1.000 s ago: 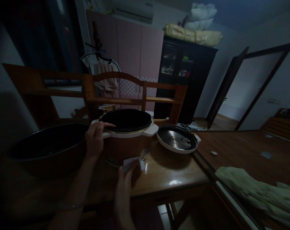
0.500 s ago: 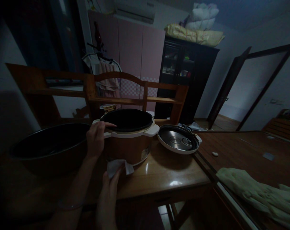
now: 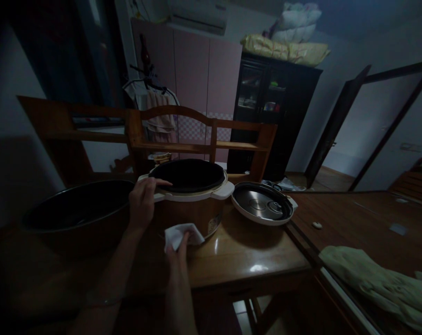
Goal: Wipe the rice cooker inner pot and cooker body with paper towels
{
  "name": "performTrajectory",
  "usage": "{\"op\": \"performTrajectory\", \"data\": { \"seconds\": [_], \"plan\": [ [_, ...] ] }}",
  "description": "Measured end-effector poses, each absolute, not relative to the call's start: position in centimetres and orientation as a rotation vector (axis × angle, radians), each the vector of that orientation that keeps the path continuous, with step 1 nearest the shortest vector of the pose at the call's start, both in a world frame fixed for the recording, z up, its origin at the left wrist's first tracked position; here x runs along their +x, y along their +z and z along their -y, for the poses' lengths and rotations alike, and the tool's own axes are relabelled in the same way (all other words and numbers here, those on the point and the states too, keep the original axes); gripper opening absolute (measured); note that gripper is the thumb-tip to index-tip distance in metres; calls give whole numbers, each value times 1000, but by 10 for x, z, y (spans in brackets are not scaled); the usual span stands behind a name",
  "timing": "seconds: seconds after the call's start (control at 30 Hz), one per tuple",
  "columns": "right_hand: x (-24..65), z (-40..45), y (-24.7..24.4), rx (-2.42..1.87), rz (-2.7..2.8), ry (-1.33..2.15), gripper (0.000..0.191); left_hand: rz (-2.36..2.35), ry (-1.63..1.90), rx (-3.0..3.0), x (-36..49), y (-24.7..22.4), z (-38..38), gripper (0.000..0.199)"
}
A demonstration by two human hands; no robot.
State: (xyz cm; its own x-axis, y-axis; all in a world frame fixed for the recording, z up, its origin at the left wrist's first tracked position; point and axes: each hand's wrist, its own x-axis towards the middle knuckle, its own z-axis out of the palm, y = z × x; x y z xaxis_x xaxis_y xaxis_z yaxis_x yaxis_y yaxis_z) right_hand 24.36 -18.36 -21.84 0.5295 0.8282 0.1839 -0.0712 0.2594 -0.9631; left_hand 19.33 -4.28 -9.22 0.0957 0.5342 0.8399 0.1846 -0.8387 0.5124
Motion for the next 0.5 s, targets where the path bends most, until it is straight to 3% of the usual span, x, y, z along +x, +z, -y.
{"op": "performTrajectory", "data": {
  "seconds": [0.17,0.3,0.5],
  "plan": [
    [288,199,-198,-1380,708,506,86,-738,1804,2093,194,-92,43,50],
    [300,198,-193,-1419,735,563,95,-738,1805,2095,194,-92,43,51],
    [284,189,-205,-1423,848,514,91,-718,1805,2094,193,-93,42,49]
  ]
}}
